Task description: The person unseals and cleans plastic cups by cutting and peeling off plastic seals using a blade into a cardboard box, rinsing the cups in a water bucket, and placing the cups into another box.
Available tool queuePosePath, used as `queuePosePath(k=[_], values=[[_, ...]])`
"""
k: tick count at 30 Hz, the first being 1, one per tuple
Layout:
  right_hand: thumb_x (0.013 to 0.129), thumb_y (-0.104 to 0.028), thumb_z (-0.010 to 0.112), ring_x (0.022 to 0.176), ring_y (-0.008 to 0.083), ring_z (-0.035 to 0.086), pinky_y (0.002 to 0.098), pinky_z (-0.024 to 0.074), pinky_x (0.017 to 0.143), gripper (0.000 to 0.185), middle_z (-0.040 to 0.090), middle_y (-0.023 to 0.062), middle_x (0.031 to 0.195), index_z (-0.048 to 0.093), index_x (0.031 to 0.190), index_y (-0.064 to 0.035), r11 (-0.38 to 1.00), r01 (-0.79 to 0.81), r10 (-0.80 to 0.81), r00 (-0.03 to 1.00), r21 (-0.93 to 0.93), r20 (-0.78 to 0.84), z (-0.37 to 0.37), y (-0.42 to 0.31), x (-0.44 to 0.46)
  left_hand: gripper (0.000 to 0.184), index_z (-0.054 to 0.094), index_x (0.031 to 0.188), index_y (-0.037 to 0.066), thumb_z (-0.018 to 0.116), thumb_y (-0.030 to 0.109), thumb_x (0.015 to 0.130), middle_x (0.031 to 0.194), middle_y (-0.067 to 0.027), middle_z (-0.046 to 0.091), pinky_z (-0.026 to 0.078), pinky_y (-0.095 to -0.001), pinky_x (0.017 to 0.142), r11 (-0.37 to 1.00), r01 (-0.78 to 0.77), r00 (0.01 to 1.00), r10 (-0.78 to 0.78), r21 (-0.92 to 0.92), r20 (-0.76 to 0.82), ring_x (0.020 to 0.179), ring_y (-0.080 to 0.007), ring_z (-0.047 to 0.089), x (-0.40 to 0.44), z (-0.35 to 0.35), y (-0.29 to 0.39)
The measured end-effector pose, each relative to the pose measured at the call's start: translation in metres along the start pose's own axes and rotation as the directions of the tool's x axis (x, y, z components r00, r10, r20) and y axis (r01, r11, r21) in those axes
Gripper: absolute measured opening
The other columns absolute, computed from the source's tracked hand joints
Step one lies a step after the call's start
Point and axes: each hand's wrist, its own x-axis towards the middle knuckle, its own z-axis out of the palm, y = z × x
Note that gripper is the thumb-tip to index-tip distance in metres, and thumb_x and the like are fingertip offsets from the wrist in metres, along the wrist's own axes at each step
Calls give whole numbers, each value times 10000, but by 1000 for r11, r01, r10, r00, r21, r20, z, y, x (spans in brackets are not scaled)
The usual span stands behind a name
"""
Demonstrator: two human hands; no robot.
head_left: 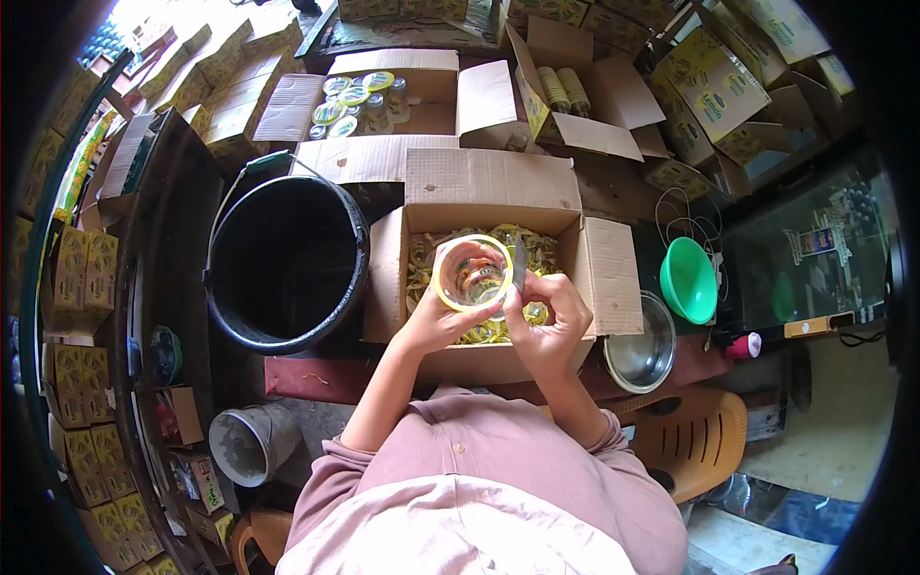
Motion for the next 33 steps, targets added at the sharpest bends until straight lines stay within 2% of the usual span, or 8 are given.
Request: queuePosePath(k=[3, 6, 9, 12, 15, 18, 24, 33], values=[[666, 58, 655, 568, 128, 599, 236, 482, 523, 181, 585, 66, 692, 617, 836, 7, 1000, 6, -6, 1000, -2, -9, 1, 0, -1, 662, 307, 1237, 34, 713, 72, 714, 1143, -105, 435, 377, -343, 963, 999, -39, 999, 39, 33, -2, 1096, -197, 459, 1, 0, -1], [664, 63, 655, 567, 128, 598, 238, 477, 522, 188, 587, 72, 700, 612, 839, 10, 1000, 4, -4, 1000, -2, -18, 2, 3, -1, 674, 302, 1246, 43, 714, 75, 714, 1148, -99, 432, 377, -342, 963, 981, -70, 997, 61, 182, 57, 1108, -199, 448, 1, -1, 3], [671, 70, 649, 587, 120, 592, 231, 475, 527, 176, 579, 79, 714, 595, 830, 19, 1000, 6, -5, 1000, 4, -25, 0, 5, 1, 686, 293, 1259, 52, 712, 71, 716, 1168, -95, 422, 376, -342, 962, 987, -74, 995, 63, 142, 76, 1131, -198, 430, -1, -2, -2], [684, 80, 641, 627, 104, 581, 212, 479, 542, 151, 560, 78, 730, 570, 807, 29, 1000, -22, 23, 1000, 17, -13, -3, 3, 3, 700, 288, 1271, 64, 712, 60, 714, 1189, -97, 409, 366, -339, 966, 988, 64, 998, -61, -140, 23, 1151, -197, 412, -4, 1, -3], [688, 73, 646, 632, 98, 580, 207, 479, 546, 144, 560, 72, 731, 567, 798, 26, 995, -85, 84, 996, 46, 12, -6, -3, 1, 707, 286, 1273, 63, 713, 46, 710, 1202, -95, 400, 351, -339, 976, 987, 45, 999, -43, -152, 15, 1163, -198, 402, -3, -3, -15], [688, 69, 649, 628, 96, 579, 205, 478, 545, 142, 561, 69, 733, 567, 796, 24, 995, -82, 81, 996, 55, 35, -7, -5, 0, 718, 284, 1275, 62, 717, 38, 703, 1205, -93, 392, 341, -344, 987, 995, -7, 1000, 9, -95, 23, 1170, -199, 394, -2, -5, -18], [684, 63, 653, 616, 102, 585, 210, 481, 532, 144, 567, 73, 740, 574, 797, 22, 996, -66, 63, 997, 54, 49, -4, -7, -1, 714, 287, 1269, 55, 725, 56, 706, 1207, -89, 381, 362, -347, 965, 1000, -7, 1000, 7, -17, -19, 1157, -195, 402, -4, -2, -10], [670, 67, 650, 601, 115, 594, 220, 483, 527, 150, 578, 79, 715, 582, 796, 21, 1000, -24, 24, 999, -3, 35, -5, -6, 1, 725, 289, 1273, 63, 727, 47, 695, 1179, -89, 403, 361, -343, 959, 998, -34, 998, 31, 54, 54, 1148, -188, 413, -2, 0, 0]])
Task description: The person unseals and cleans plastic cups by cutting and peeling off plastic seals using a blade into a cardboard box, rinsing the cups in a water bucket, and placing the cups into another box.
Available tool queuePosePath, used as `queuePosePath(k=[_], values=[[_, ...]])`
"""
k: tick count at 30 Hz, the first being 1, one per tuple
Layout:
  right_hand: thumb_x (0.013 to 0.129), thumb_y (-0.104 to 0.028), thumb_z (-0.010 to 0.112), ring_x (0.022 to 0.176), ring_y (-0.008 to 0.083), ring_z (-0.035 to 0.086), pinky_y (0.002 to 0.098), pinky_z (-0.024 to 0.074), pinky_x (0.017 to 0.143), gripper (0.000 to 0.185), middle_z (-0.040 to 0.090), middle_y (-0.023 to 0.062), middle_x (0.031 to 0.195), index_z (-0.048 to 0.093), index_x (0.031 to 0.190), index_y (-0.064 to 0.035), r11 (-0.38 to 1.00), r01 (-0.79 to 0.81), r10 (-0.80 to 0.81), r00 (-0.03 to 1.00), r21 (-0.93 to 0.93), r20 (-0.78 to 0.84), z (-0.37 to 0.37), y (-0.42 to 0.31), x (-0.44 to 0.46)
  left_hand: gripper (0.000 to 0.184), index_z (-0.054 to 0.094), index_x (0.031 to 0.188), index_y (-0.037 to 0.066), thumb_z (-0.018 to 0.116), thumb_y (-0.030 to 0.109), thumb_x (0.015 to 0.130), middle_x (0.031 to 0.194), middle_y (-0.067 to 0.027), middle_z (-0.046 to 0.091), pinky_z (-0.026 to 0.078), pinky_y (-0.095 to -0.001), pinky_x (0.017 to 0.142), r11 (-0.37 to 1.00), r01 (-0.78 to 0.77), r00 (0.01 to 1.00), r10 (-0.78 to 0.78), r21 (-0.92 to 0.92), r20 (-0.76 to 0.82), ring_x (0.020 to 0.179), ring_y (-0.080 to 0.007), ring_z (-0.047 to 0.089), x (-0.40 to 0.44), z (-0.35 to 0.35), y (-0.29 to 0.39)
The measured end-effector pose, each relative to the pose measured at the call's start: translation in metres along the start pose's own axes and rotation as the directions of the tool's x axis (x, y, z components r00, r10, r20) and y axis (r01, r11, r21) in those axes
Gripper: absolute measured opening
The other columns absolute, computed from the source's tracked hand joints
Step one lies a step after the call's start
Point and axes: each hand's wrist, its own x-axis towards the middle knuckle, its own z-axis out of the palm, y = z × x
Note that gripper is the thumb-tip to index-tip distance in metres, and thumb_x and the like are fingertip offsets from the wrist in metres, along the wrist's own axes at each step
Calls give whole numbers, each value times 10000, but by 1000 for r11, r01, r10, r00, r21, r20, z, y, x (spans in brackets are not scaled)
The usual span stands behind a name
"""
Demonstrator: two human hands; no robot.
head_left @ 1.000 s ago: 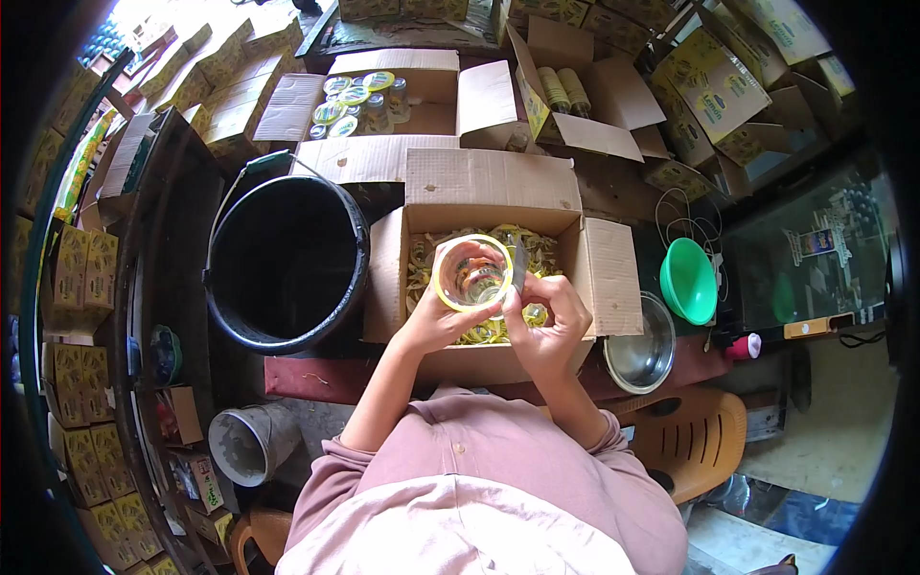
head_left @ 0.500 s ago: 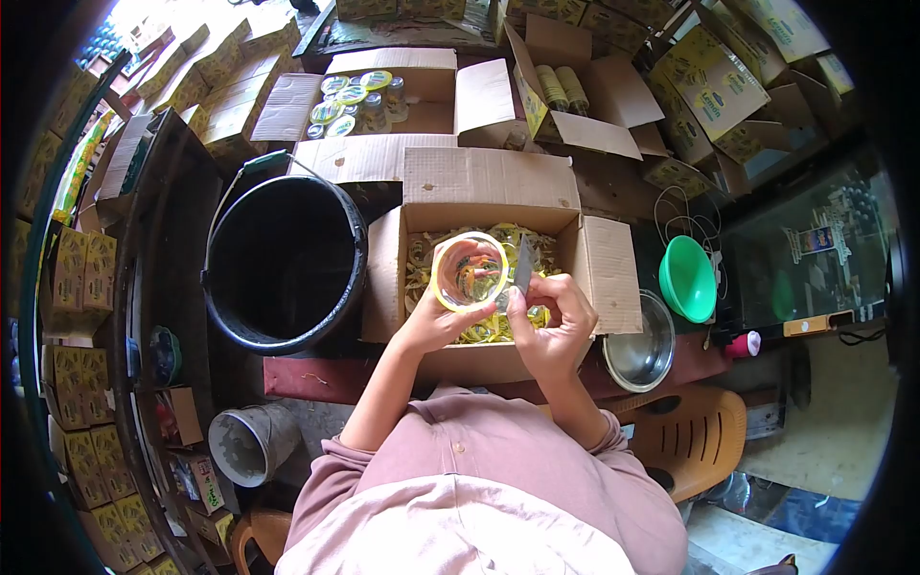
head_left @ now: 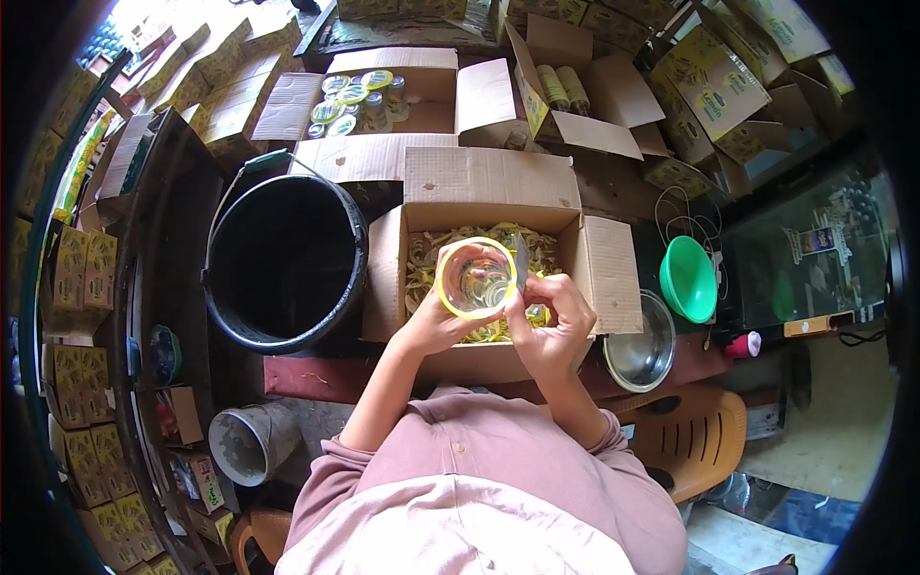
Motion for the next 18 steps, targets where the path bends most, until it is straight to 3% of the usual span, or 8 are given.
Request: queuePosePath(k=[6, 7, 8, 13, 16, 18], values=[[683, 77, 636, 612, 100, 597, 215, 490, 541, 138, 589, 68, 734, 594, 802, 19, 977, -138, 143, 989, 164, -21, -5, 0, 1, 645, 284, 1295, 74, 664, 86, 773, 1231, -91, 406, 326, -365, 984, 963, 50, 998, -55, -264, -11, 1169, -198, 398, -4, -6, -18], [686, 79, 634, 621, 96, 596, 212, 491, 546, 138, 589, 67, 747, 593, 804, 21, 962, -165, 171, 985, 218, -9, -8, 3, 2, 556, 296, 1292, 74, 604, 165, 837, 1249, -98, 408, 332, -364, 974, 975, 37, 999, -40, -221, -10, 1183, -198, 385, -2, -10, -16], [688, 82, 631, 630, 91, 594, 208, 492, 550, 138, 590, 66, 760, 591, 806, 22, 943, -191, 198, 980, 271, 4, -12, 5, 4, 508, 306, 1288, 78, 554, 234, 873, 1230, -105, 422, 341, -360, 962, 934, 50, 998, -58, -355, -11, 1171, -193, 391, -2, -8, -14], [708, 78, 633, 663, 75, 588, 197, 492, 615, 140, 595, 42, 780, 607, 831, 19, 886, -270, 273, 961, 377, 48, -28, 12, 13, 497, 295, 1292, 79, 521, 268, 892, 1202, -108, 440, 370, -347, 933, 917, 100, 995, -101, -387, 18, 1159, -189, 410, -3, -19, -16], [709, 67, 640, 689, 74, 593, 194, 493, 621, 174, 599, 38, 757, 618, 877, 23, 889, -401, 375, 914, 222, 153, -43, 30, 20, 500, 287, 1294, 73, 520, 259, 893, 1197, -103, 444, 375, -343, 927, 936, 131, 990, -142, -326, -8, 1159, -189, 413, -4, -20, -14], [711, 59, 647, 685, 95, 610, 198, 499, 617, 221, 591, 77, 922, 622, 927, 27, 846, -491, 445, 865, 208, 234, -55, 43, 24, 497, 289, 1292, 70, 519, 261, 894, 1193, -97, 442, 372, -339, 928, 946, 136, 987, -154, -293, -37, 1151, -186, 416, -4, -21, -11]])
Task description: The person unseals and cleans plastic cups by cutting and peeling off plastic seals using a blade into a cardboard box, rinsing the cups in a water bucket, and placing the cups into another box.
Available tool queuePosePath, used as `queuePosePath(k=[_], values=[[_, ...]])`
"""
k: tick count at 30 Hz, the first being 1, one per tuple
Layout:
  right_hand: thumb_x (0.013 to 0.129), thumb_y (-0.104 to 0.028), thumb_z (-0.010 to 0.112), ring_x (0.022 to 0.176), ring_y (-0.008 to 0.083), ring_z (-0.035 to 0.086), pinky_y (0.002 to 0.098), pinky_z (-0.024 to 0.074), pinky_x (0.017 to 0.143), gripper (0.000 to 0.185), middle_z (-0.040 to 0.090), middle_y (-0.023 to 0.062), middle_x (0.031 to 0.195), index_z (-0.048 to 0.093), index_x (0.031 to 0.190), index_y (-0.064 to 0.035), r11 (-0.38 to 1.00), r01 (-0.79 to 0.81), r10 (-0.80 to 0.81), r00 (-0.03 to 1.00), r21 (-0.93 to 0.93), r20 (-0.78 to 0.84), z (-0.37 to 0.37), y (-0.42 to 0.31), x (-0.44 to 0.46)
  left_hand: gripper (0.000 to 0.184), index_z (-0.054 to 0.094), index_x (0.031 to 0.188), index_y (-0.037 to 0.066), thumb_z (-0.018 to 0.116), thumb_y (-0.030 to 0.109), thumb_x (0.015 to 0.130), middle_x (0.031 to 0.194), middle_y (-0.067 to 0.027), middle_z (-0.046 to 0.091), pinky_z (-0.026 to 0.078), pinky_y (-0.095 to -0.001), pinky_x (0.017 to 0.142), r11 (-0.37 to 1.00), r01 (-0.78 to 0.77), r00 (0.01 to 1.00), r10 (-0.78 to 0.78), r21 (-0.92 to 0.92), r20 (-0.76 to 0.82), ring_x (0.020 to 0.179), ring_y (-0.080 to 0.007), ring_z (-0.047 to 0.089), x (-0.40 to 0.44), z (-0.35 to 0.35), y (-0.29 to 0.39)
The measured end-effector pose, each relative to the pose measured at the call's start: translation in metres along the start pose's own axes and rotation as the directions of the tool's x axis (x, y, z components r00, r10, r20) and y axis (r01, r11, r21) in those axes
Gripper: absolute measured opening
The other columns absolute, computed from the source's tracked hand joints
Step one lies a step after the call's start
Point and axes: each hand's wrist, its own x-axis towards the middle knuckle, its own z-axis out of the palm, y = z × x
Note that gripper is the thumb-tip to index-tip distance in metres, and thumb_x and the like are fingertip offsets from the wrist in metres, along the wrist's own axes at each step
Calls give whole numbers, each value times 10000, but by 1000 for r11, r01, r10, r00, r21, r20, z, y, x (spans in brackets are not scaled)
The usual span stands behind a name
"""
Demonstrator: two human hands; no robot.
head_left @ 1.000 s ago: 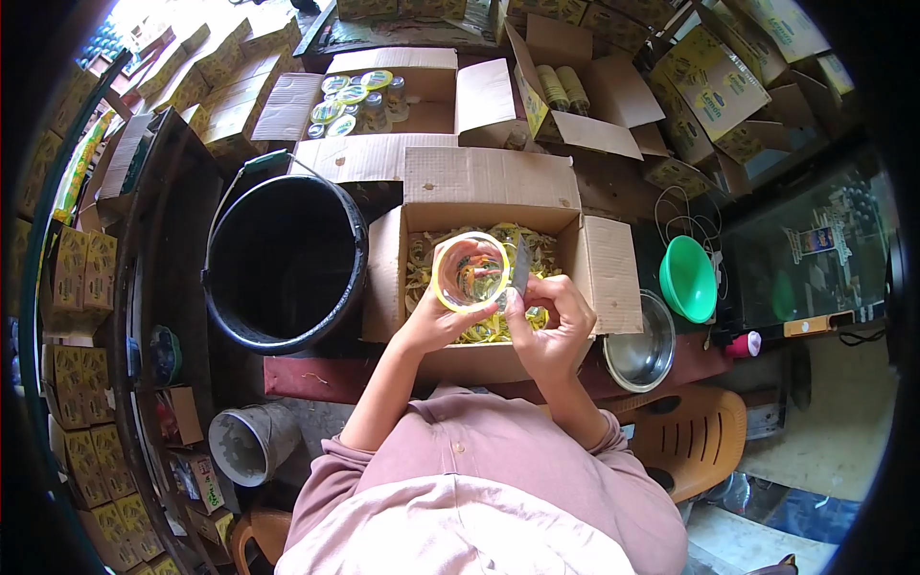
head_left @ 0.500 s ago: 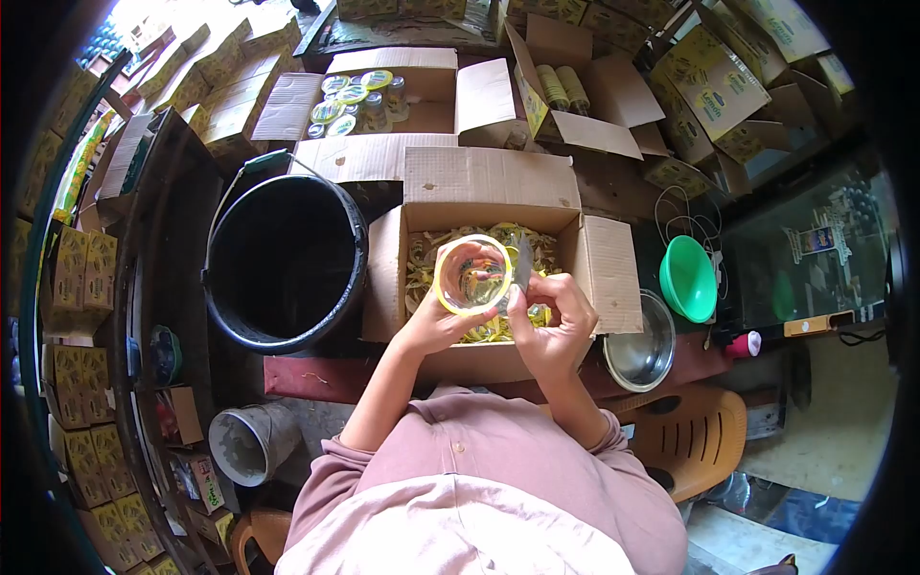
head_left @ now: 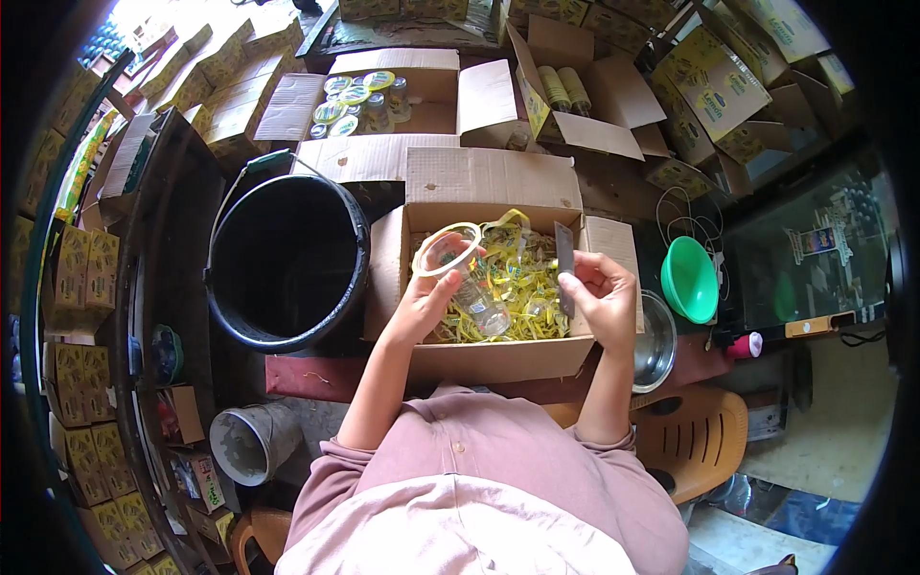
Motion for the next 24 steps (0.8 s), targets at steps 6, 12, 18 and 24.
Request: queuePosePath(k=[6, 12, 18, 24], values=[[711, 63, 654, 687, 102, 616, 189, 502, 600, 215, 506, 100, 1129, 627, 922, 30, 977, 9, -37, 991, -211, -127, -16, 14, 1, 500, 314, 1278, 55, 522, 287, 888, 1188, -90, 438, 385, -330, 918, 994, 1, 998, 7, 107, -68, 1111, -173, 432, 0, 3, 3], [733, 53, 643, 677, 76, 567, 206, 479, 617, 207, 581, 33, 757, 615, 932, 5, 941, 284, -316, 933, -186, -172, 36, 2, -13, 483, 300, 1272, 43, 549, 69, 859, 1173, -81, 423, 417, -335, 927, 986, -67, 997, 72, 154, -29, 1130, -186, 414, 3, 10, -1], [705, 65, 647, 633, 100, 585, 216, 487, 560, 184, 592, 64, 741, 621, 880, 15, 874, 423, -455, 885, -239, -98, 66, -5, -13, 549, 298, 1274, 43, 603, 60, 817, 1173, -97, 440, 321, -344, 988, 969, -81, 996, 89, 232, -22, 1140, -198, 411, 2, 14, 1], [688, 68, 652, 605, 118, 592, 219, 481, 547, 187, 601, 78, 738, 622, 865, 15, 850, 461, -494, 866, -253, -82, 71, -6, -11, 577, 295, 1257, 44, 631, 52, 788, 1166, -107, 446, 304, -343, 999, 933, -119, 991, 130, 341, -9, 1133, -201, 423, 5, 18, 7]])
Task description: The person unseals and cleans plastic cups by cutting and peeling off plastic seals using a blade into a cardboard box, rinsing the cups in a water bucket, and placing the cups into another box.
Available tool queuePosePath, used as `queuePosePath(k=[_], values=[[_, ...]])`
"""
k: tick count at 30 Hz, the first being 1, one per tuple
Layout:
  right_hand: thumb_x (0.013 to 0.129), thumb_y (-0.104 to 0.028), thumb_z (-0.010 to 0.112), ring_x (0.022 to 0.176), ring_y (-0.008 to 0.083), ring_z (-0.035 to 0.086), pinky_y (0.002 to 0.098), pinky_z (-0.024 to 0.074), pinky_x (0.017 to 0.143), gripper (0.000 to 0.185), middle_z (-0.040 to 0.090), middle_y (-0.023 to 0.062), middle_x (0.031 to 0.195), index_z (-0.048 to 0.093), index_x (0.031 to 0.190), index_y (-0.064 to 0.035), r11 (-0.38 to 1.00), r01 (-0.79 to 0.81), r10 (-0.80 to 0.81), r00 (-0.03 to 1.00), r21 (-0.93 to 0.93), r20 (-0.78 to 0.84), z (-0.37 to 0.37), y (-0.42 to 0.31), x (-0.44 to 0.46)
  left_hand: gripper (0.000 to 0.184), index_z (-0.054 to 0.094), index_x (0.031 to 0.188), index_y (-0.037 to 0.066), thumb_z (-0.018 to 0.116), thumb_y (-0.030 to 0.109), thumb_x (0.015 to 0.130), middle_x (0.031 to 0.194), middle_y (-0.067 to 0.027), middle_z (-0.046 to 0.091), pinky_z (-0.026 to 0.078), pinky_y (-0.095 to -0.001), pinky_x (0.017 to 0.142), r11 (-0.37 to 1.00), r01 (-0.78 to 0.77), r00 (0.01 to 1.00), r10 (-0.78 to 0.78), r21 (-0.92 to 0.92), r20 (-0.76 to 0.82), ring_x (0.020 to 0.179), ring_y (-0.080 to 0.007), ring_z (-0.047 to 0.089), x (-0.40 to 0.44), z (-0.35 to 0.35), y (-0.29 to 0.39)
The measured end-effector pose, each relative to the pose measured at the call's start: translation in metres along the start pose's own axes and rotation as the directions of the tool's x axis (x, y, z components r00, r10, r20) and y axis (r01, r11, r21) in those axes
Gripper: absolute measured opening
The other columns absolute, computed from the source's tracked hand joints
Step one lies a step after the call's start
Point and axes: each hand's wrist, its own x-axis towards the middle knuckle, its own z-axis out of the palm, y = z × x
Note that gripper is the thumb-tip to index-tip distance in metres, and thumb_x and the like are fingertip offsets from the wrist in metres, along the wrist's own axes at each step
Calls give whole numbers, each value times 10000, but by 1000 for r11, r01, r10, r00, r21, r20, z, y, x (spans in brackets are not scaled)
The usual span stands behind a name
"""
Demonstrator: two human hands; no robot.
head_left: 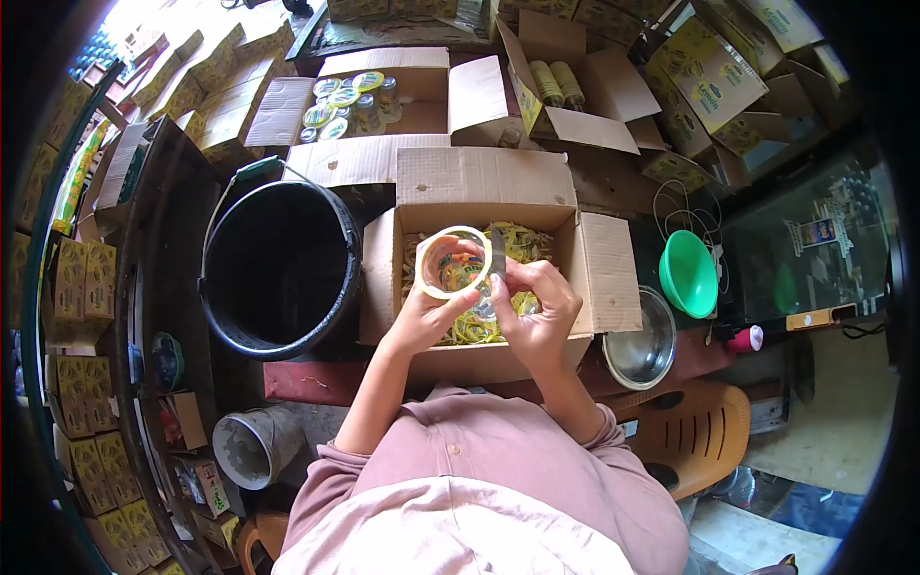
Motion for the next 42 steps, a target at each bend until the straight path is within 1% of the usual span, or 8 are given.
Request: queuePosePath(k=[7, 10, 13, 22, 25, 31, 37, 42], values=[[686, 66, 652, 604, 127, 596, 237, 476, 546, 181, 600, 85, 738, 619, 858, 17, 998, 6, -6, 1000, -61, -13, 4, 0, -2, 602, 302, 1243, 44, 667, 52, 764, 1147, -101, 444, 342, -320, 972, 1000, 8, 1000, -8, 27, -11, 1116, -194, 435, -1, 1, -3], [684, 65, 652, 605, 135, 599, 243, 476, 550, 184, 599, 89, 738, 619, 859, 20, 995, 21, -24, 999, -100, -28, 5, -1, -3, 616, 309, 1238, 44, 685, 56, 751, 1144, -97, 437, 351, -321, 967, 988, -27, 1000, 29, 154, -9, 1105, -197, 445, -1, -1, -5], [678, 68, 653, 606, 143, 602, 247, 477, 553, 200, 601, 94, 740, 620, 871, 23, 994, 33, -36, 999, -107, -32, 6, -2, -1, 627, 320, 1232, 46, 699, 55, 733, 1145, -96, 428, 353, -318, 966, 995, -16, 1000, 15, 99, 7, 1103, -197, 443, 0, -1, -5], [667, 81, 645, 575, 145, 591, 252, 466, 533, 268, 593, 81, 716, 640, 921, -4, 993, 37, -41, 999, -108, -34, 1, 8, 9, 701, 319, 1256, 49, 734, 93, 693, 1159, -95, 424, 328, -335, 978, 980, -40, 993, 18, 196, 113, 1127, -215, 422, -3, -4, -8], [671, 80, 643, 573, 142, 586, 252, 461, 531, 254, 591, 82, 709, 643, 912, -3, 996, 14, -19, 999, -88, -50, -4, 10, 10, 709, 312, 1264, 50, 728, 82, 690, 1157, -101, 437, 337, -329, 971, 998, -12, 996, 6, 67, 85, 1122, -211, 432, -2, -2, -8], [682, 74, 641, 589, 146, 581, 254, 460, 542, 237, 584, 79, 699, 649, 902, -15, 995, 46, -45, 999, -88, 20, -13, 8, 3, 722, 300, 1271, 52, 720, 64, 684, 1162, -108, 453, 360, -328, 956, 988, -82, 993, 69, 131, 99, 1086, -203, 466, 2, -5, 1], [682, 59, 648, 605, 169, 581, 279, 457, 545, 244, 578, 79, 708, 653, 908, -32, 988, 82, -78, 996, -134, 32, -10, 9, -2, 684, 349, 1239, 42, 722, 62, 666, 1134, -106, 469, 360, -329, 957, 995, -15, 996, 7, 102, 84, 1090, -207, 461, 0, -4, 1], [680, 59, 648, 607, 180, 582, 284, 457, 548, 253, 577, 78, 710, 654, 914, -36, 979, 110, -104, 994, -170, 42, -9, 10, 1, 662, 384, 1208, 32, 722, 78, 641, 1126, -96, 455, 350, -328, 963, 986, -47, 986, 20, 161, 165, 1098, -211, 447, 0, -7, 5]])
